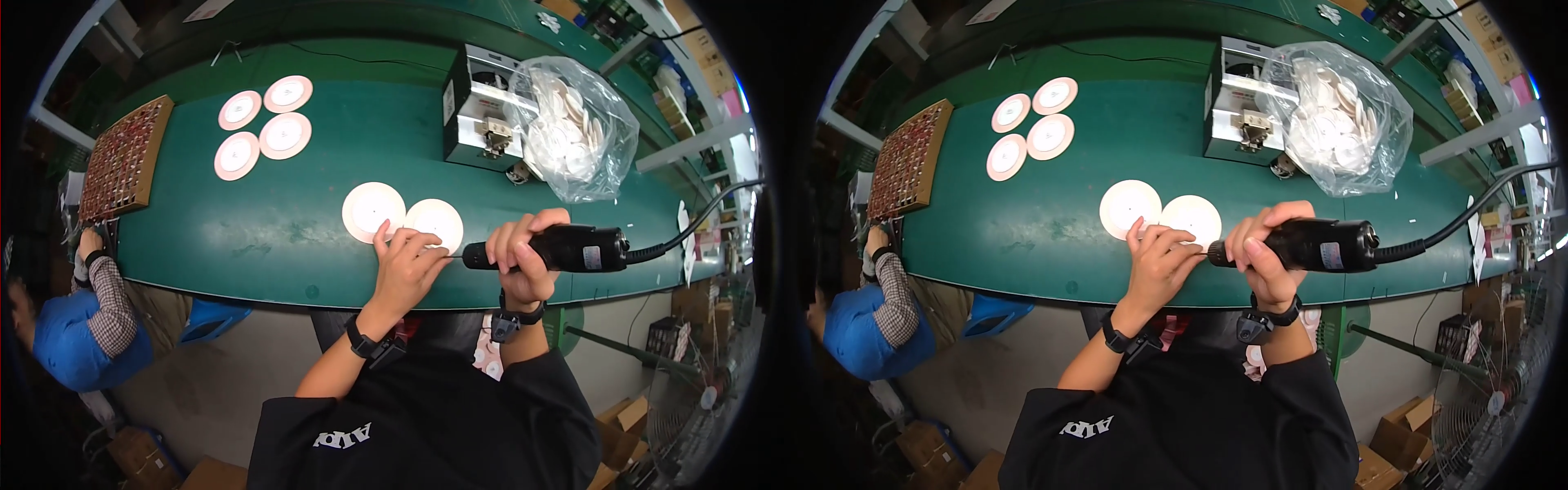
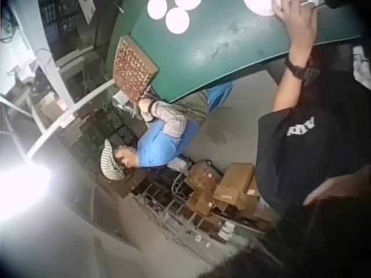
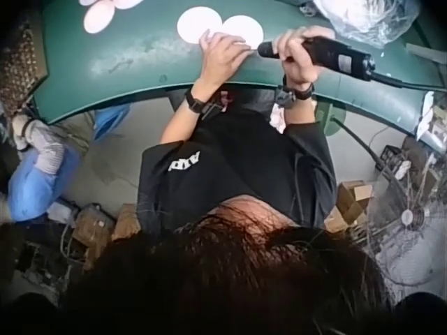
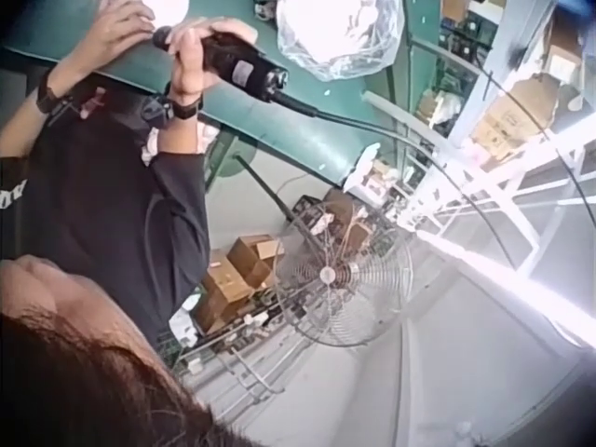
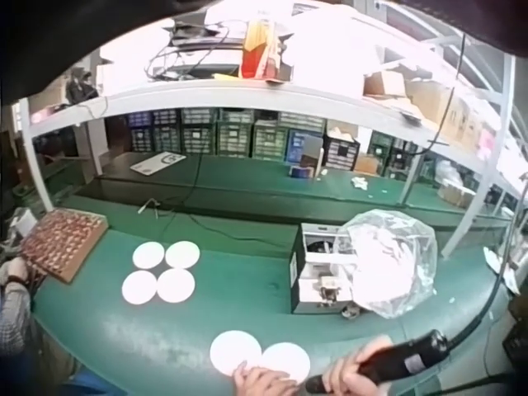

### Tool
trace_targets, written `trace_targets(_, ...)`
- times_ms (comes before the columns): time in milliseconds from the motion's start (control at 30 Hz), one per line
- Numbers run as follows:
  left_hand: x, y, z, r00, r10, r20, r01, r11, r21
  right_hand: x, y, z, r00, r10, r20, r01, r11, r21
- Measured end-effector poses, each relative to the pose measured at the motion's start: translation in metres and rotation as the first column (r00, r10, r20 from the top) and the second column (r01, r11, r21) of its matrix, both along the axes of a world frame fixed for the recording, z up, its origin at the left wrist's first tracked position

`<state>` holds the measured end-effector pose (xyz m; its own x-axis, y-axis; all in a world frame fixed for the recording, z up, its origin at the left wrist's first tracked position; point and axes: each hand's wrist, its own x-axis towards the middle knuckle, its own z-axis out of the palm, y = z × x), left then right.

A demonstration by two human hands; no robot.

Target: The person places white discs onto pink rings and uses a power screwdriver to drive a screw into the center of each assembly. This process is repeated for multiple components before they are moved aside on the table.

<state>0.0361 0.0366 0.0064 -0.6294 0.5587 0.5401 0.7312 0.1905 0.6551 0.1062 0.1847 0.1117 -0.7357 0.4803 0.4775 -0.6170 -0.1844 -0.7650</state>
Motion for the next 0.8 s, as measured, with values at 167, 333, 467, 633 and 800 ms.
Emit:
trace_targets(167,-0.001,0.001,0.0,0.999,0.028,-0.021,-0.028,0.999,-0.015,0.002,0.004,0.003,1.0,-0.011,-0.009,0.011,1.0,0.012)
trace_targets(333,-0.001,0.001,0.001,1.0,0.012,-0.028,-0.012,1.0,-0.014,0.002,0.006,0.002,1.0,-0.018,-0.005,0.018,1.0,0.001)
trace_targets(467,-0.001,0.0,0.002,1.0,0.012,-0.023,-0.012,1.0,-0.016,0.002,0.005,0.002,1.0,-0.009,0.001,0.009,1.0,-0.013)
trace_targets(633,0.0,0.0,0.001,1.0,0.008,-0.03,-0.009,0.999,-0.035,-0.002,0.01,-0.002,1.0,-0.028,0.01,0.028,1.0,0.0)
trace_targets(800,0.003,0.004,0.002,1.0,0.026,-0.006,-0.026,0.992,-0.123,-0.02,0.018,-0.013,0.99,-0.136,0.047,0.129,0.982,0.136)
